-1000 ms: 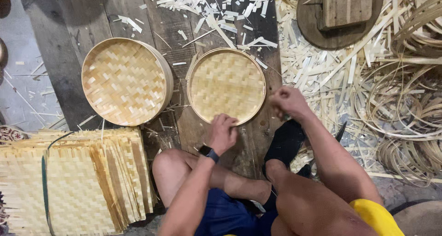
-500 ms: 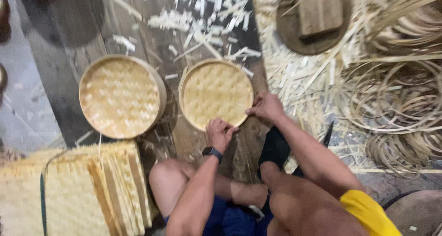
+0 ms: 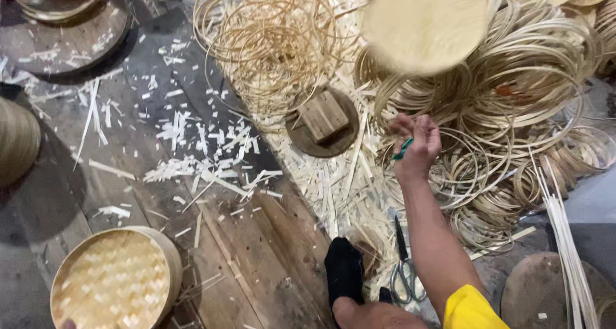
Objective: The person assembles circular bamboo trays by hand, fitting woven bamboo bases into wooden rims and securing them with a small tool.
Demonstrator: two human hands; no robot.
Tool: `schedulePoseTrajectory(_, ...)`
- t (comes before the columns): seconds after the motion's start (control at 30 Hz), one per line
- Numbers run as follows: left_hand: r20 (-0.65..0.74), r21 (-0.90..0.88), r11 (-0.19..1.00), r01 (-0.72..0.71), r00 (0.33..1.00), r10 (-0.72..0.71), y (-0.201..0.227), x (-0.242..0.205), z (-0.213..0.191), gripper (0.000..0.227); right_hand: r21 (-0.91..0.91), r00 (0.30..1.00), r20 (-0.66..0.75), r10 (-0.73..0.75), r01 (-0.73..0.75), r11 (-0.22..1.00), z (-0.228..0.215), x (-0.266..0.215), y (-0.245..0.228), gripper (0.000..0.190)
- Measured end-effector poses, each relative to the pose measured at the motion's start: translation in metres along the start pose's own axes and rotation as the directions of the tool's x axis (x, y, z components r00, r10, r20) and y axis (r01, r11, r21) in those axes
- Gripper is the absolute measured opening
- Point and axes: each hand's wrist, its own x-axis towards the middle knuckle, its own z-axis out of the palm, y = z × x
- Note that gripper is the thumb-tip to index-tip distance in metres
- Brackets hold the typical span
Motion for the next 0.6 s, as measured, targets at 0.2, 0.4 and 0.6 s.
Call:
schedulePoseTrajectory(0.2,-0.333,0.143,0.983,0.116,0.941,-0.062,-0.05,0.092,-0.057,0.02,-0.184,0.965,0.195,0.177,-0.142,0.973,0.004,-0.036,0.046,0.023)
schedulePoseTrajectory(0.4,-0.4,0.178,0.953,0.246,0.903,-0.159,-0.099,0.058,-0.087,0.024,-0.445,0.886,0.04,0.461,-0.398,0.802,-0.03,-0.039,0.119,0.022)
schedulePoseTrajectory(0.6,-0.406,0.146,0.96,0.24,0.899,-0.163,-0.095,0.026,-0.106,0.029,-0.68,0.869,0.053,0.492,-0.329,0.655,-0.019,-0.017,0.187,0.022)
